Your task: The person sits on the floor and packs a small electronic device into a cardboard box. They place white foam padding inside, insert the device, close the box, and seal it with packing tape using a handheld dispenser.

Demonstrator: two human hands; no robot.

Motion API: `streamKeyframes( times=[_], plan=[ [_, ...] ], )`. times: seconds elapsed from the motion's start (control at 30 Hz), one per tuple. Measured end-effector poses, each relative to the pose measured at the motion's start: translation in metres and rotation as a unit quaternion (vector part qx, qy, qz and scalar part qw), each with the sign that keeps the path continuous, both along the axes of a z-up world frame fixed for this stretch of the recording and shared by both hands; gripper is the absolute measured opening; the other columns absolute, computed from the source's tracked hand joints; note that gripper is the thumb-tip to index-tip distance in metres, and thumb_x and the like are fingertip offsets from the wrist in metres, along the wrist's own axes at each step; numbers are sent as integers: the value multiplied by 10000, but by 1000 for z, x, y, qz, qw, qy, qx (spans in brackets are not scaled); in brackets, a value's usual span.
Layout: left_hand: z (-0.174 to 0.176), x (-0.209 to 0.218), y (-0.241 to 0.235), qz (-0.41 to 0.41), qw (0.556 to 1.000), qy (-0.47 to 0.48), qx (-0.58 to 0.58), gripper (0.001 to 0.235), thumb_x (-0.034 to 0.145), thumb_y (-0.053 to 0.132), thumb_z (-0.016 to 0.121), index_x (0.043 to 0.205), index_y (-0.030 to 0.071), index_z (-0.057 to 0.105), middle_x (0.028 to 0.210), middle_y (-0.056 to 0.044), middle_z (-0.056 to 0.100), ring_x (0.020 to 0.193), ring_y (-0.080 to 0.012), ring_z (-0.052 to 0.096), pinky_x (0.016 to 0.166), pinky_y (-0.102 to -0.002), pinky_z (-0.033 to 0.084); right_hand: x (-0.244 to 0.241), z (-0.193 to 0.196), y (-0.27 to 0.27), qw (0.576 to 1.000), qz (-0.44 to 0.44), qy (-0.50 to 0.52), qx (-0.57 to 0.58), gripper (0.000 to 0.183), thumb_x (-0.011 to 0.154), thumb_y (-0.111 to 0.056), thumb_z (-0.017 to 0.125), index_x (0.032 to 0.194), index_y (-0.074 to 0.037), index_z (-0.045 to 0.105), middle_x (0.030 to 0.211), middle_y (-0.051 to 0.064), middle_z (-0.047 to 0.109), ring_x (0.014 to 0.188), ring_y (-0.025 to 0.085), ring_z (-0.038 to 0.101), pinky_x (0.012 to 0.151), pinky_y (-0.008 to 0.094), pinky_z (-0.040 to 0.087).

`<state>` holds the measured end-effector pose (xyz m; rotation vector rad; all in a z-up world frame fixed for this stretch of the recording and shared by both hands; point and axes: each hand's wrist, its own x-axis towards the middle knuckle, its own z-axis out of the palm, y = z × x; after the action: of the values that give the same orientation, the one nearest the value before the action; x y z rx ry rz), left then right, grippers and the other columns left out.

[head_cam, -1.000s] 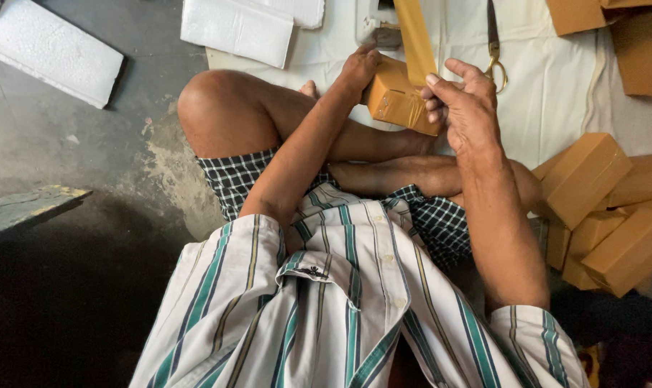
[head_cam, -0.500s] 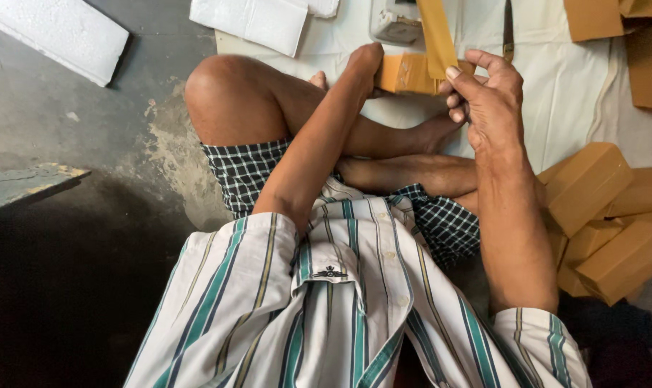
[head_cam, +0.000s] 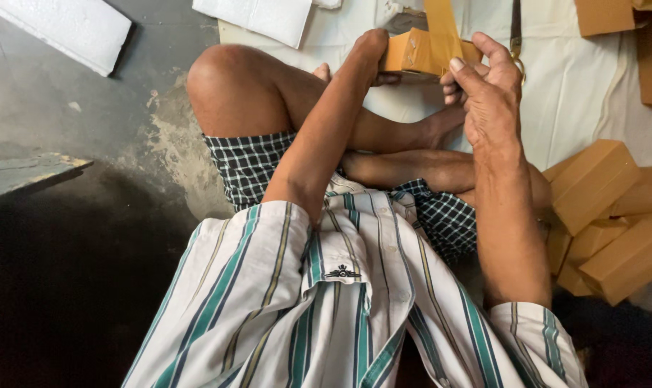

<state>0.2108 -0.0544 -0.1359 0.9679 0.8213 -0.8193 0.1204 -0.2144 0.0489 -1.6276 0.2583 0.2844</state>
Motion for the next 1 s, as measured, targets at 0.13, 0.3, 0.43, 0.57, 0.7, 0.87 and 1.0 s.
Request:
streamKeyframes(
  times=[0.13, 0.3, 0.43, 0.57, 0.7, 0.87, 1.0],
  plan=[
    [0, 4, 1, -20, 1000, 3, 13, 423, 931, 250, 372, 1086, -25, 655, 843, -251, 747, 556, -377, 736, 448, -447, 615, 2, 5, 0, 1000, -10, 11, -4, 665, 1016, -52, 705, 1548, 111, 342, 880, 122, 697, 733, 158, 648, 645, 264, 524],
    [-2, 4, -1, -12, 1000, 17, 6, 427, 932, 249, 381, 1083, -28, 669, 868, -251, 742, 584, -382, 731, 469, -451, 620, 13, 24, 0, 1000, -8, 11, 13, 644, 1017, -42, 714, 1531, 137, 370, 881, 123, 697, 738, 160, 650, 640, 264, 532],
    [-8, 4, -2, 25, 999, -10, -34, 401, 916, 239, 390, 1103, -9, 645, 942, -246, 710, 665, -396, 726, 511, -487, 653, 22, 32, 2, 1000, -17, 11, 12, 629, 1016, -39, 721, 1516, 143, 385, 874, 123, 698, 725, 163, 645, 629, 270, 532],
    [-17, 4, -8, 38, 998, 33, -41, 441, 967, 278, 393, 1145, -44, 637, 973, -281, 717, 694, -420, 743, 548, -477, 668, 19, 28, 1, 1000, -1, 10, 19, 637, 1029, -34, 712, 1535, 144, 369, 888, 121, 698, 763, 160, 660, 660, 273, 538],
    [-18, 7, -7, 58, 996, 18, -69, 448, 979, 313, 358, 1227, 10, 574, 1051, -284, 713, 731, -439, 746, 519, -463, 648, 21, 23, 0, 997, 6, -11, 75, 676, 1030, -14, 690, 1567, 150, 313, 949, 115, 690, 831, 165, 671, 736, 308, 564],
    [-3, -25, 17, -104, 963, -108, 225, 534, 1026, 454, 445, 1403, 86, 532, 1338, -263, 566, 1103, -393, 674, 888, -537, 551, 18, 12, -3, 992, 16, -7, 126, 736, 1039, -9, 675, 1618, 139, 244, 990, 116, 670, 880, 177, 671, 832, 331, 588],
    [27, -63, 55, -183, 807, -400, 394, 863, 757, 198, 777, 1522, 131, 383, 1446, -211, 454, 1348, -417, 459, 1062, -537, 451, 20, 3, -4, 989, 14, -9, 147, 733, 1033, -10, 658, 1611, 129, 230, 1056, 138, 691, 895, 197, 675, 836, 355, 588]
  ],
)
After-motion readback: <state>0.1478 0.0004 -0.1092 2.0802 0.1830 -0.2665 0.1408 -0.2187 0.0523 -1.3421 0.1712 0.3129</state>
